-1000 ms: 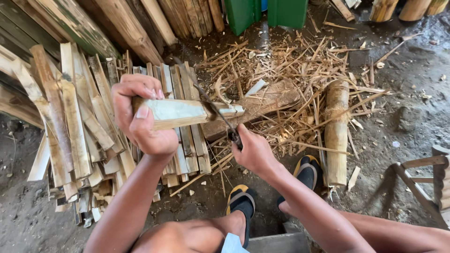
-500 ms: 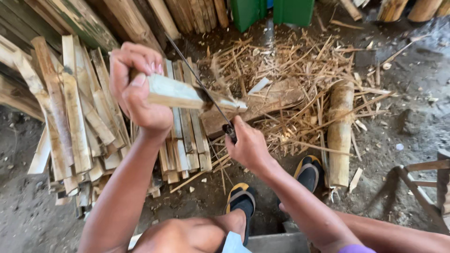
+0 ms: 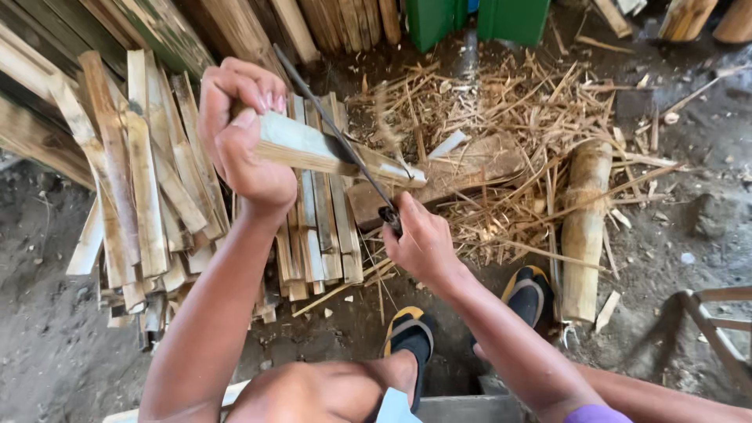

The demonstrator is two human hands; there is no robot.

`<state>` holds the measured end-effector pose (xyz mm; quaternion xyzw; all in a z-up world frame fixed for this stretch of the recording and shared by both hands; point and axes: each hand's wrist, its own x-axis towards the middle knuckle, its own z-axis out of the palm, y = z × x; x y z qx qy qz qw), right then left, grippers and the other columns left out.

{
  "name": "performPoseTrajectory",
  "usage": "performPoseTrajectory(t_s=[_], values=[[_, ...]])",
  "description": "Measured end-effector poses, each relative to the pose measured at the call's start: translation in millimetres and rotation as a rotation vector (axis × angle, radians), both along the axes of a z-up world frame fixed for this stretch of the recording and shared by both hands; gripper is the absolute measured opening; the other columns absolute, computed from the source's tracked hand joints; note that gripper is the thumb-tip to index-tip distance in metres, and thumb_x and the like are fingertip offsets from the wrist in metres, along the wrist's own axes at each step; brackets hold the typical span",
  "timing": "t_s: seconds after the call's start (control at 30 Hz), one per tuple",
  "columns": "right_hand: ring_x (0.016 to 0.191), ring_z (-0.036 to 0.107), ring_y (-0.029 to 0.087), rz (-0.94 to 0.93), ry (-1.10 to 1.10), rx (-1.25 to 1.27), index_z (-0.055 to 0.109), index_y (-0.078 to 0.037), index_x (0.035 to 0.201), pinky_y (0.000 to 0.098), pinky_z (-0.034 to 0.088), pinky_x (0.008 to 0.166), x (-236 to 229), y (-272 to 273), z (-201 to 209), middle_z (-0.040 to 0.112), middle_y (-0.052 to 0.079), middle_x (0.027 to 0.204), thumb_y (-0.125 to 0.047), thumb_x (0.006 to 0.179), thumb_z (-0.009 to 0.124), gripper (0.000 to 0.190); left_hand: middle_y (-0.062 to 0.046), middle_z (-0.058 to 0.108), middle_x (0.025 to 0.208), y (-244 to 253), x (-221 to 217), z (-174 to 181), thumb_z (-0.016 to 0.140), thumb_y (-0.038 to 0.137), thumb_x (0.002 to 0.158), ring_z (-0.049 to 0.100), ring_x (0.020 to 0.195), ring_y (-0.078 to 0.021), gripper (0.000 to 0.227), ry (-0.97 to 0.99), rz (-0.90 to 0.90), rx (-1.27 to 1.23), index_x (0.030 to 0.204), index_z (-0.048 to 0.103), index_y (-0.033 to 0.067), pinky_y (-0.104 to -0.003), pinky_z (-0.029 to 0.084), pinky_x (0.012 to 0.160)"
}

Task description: The person uses a knife to shave and shape a small piece of wood held in the left hand. They repeatedly scrape the knife along the wood to remove thin shavings, occasionally rotating the piece to work different sides. The finished piece is placed on a pile of similar wood pieces.

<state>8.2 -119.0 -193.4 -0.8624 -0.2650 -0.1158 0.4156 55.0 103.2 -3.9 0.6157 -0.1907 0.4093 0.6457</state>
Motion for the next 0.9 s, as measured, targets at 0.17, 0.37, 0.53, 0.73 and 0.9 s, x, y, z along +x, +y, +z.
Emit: performPoseTrajectory(t_s=[0.17, 0.37, 0.53, 0.73, 0.9], values=[[0.08, 0.068, 0.045, -0.201, 0.585, -0.452, 0.041, 0.002, 0.138, 0.0552, 0.055, 0.066, 60, -22, -70, 0.069, 0.026, 0.089, -0.019, 0.081, 0.074, 0.069, -0.009, 0.045, 0.084, 11, 20, 3, 0.038, 0.021, 0.089, 0.036, 0.067, -0.017, 0.011, -0.018, 0.029, 0.01, 0.091, 0.04, 0.0103, -0.03, 0.039, 0.058], [0.083, 0.069, 0.047, -0.124, 0.565, -0.325, 0.05, -0.001, 0.123, 0.0568, 0.055, 0.075, 54, -28, -102, 0.07, 0.026, 0.084, -0.02, 0.089, 0.069, 0.043, -0.01, 0.044, 0.085, 14, 24, -3, 0.041, 0.02, 0.093, 0.032, 0.067, -0.0178, 0.012, -0.018, -0.039, -0.041, 0.09, 0.04, 0.0081, -0.031, 0.034, 0.059], [0.077, 0.075, 0.041, -0.193, 0.795, -0.268, 0.047, -0.002, 0.122, 0.0518, 0.063, 0.067, 53, -34, -133, 0.069, 0.023, 0.087, -0.015, 0.086, 0.064, 0.042, -0.007, 0.042, 0.081, 7, 58, -3, 0.04, 0.021, 0.093, 0.035, 0.066, -0.0164, 0.01, -0.034, -0.001, 0.025, 0.092, 0.042, 0.0106, -0.029, 0.037, 0.056], [0.085, 0.069, 0.044, -0.16, 0.778, -0.234, 0.06, 0.0, 0.107, 0.0508, 0.054, 0.076, 69, -72, -185, 0.071, 0.028, 0.086, -0.016, 0.078, 0.07, 0.035, -0.008, 0.044, 0.086, -5, 63, 5, 0.04, 0.017, 0.093, 0.035, 0.068, -0.0175, 0.008, -0.06, -0.01, 0.034, 0.091, 0.044, 0.0101, -0.03, 0.038, 0.058], [0.071, 0.068, 0.034, -0.191, 0.928, -0.191, 0.06, -0.001, 0.107, 0.0461, 0.053, 0.065, 32, -98, -130, 0.07, 0.022, 0.078, -0.012, 0.08, 0.069, 0.03, -0.007, 0.044, 0.092, -31, 19, 6, 0.04, 0.012, 0.09, 0.037, 0.075, -0.0168, 0.012, -0.093, 0.136, 0.014, 0.1, 0.045, 0.0113, -0.028, 0.041, 0.065]])
